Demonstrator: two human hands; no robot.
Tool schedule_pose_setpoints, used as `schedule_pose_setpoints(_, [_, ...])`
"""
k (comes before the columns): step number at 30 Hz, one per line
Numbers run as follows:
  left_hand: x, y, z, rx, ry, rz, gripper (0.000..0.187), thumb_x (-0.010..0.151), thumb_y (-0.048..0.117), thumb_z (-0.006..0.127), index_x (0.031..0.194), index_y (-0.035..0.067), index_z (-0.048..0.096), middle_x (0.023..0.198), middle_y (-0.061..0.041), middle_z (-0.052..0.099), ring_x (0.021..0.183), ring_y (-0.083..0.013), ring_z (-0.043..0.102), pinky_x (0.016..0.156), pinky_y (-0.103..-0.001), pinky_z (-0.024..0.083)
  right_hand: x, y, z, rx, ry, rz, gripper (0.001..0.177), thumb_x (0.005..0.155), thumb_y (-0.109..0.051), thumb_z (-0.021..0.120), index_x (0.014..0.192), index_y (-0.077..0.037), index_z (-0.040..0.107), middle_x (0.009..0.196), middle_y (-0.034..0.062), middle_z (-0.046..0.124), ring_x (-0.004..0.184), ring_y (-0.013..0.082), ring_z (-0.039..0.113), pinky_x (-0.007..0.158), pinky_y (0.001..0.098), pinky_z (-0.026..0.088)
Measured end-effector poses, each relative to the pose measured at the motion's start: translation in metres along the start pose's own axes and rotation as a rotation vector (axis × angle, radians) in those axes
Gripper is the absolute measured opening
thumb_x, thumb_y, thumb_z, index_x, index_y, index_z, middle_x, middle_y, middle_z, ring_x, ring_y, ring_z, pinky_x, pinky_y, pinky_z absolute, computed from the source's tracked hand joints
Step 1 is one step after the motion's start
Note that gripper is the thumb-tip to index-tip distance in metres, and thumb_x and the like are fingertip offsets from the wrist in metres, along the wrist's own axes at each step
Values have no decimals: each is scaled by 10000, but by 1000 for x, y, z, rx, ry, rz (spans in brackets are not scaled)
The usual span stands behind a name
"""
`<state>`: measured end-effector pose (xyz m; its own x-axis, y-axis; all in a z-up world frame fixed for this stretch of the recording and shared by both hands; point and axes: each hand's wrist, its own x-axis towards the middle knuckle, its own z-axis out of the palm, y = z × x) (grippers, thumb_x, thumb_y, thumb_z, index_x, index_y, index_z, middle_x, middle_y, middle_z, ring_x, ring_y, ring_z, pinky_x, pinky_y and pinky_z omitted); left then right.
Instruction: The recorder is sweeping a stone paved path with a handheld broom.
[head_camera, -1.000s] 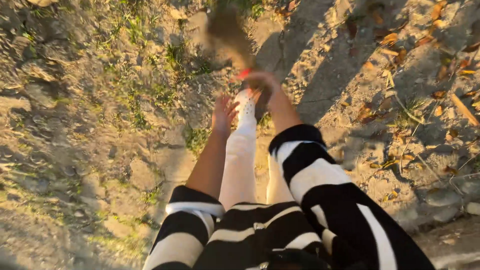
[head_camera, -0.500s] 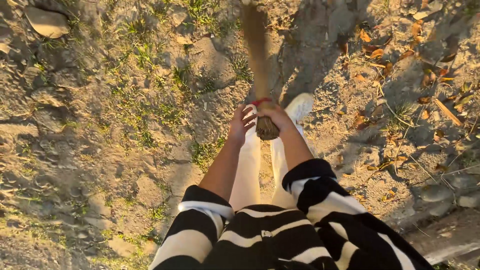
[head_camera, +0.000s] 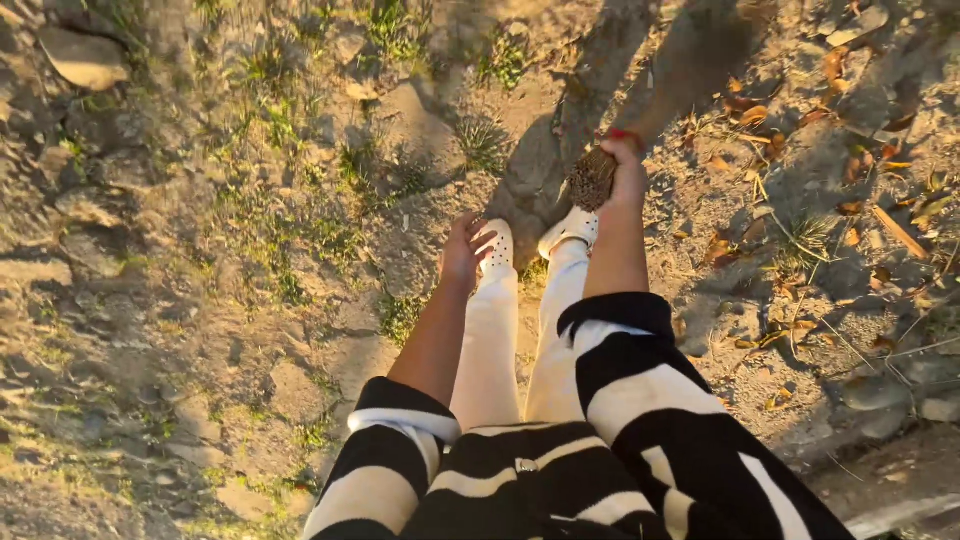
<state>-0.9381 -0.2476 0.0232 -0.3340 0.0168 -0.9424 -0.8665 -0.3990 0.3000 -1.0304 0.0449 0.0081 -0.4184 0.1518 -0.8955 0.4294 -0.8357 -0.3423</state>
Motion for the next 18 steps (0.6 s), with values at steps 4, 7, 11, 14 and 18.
schedule_pose_setpoints(4, [9, -6, 27, -1, -91, 23, 663, 1025, 516, 388, 1511, 70, 450, 1474, -120, 589, 1175, -248, 672, 960, -408, 529, -49, -11, 20, -78, 204, -171, 313, 715, -119, 798, 996, -50, 679, 851, 74, 708, 737, 246, 721, 694, 433, 627])
schedule_pose_setpoints(7, [11, -8, 50, -13, -104, -7, 654, 1013, 495, 419, 1524, 89, 450, 1425, -120, 596, 1129, -263, 657, 968, -428, 550, -42, -6, 25, -455, 43, -95, 386, 683, -114, 834, 1044, -36, 722, 889, 75, 712, 764, 222, 708, 723, 387, 578])
schedule_pose_setpoints(11, [12, 2, 66, 71, -80, -32, 618, 1006, 504, 450, 1486, 115, 452, 1395, -109, 622, 1127, -264, 679, 918, -411, 521, 23, -26, 34, -478, -244, 173, 372, 721, -160, 804, 1058, -24, 726, 909, 107, 740, 771, 248, 715, 711, 392, 590])
schedule_pose_setpoints(14, [29, 2, 66, 113, -84, 7, 600, 1010, 495, 477, 1453, 92, 509, 1361, -132, 649, 1093, -254, 692, 897, -403, 526, 51, -77, 14, -95, -537, 216, 257, 826, -236, 781, 957, -22, 729, 862, 150, 738, 727, 278, 712, 678, 400, 588])
schedule_pose_setpoints(18, [34, -5, 80, 96, -80, 40, 565, 1013, 508, 446, 1403, 109, 536, 1306, -60, 670, 1063, -211, 715, 876, -377, 539, 81, -95, -47, 221, -71, -8, 246, 814, -213, 843, 886, -56, 668, 803, 100, 698, 727, 270, 698, 664, 417, 575])
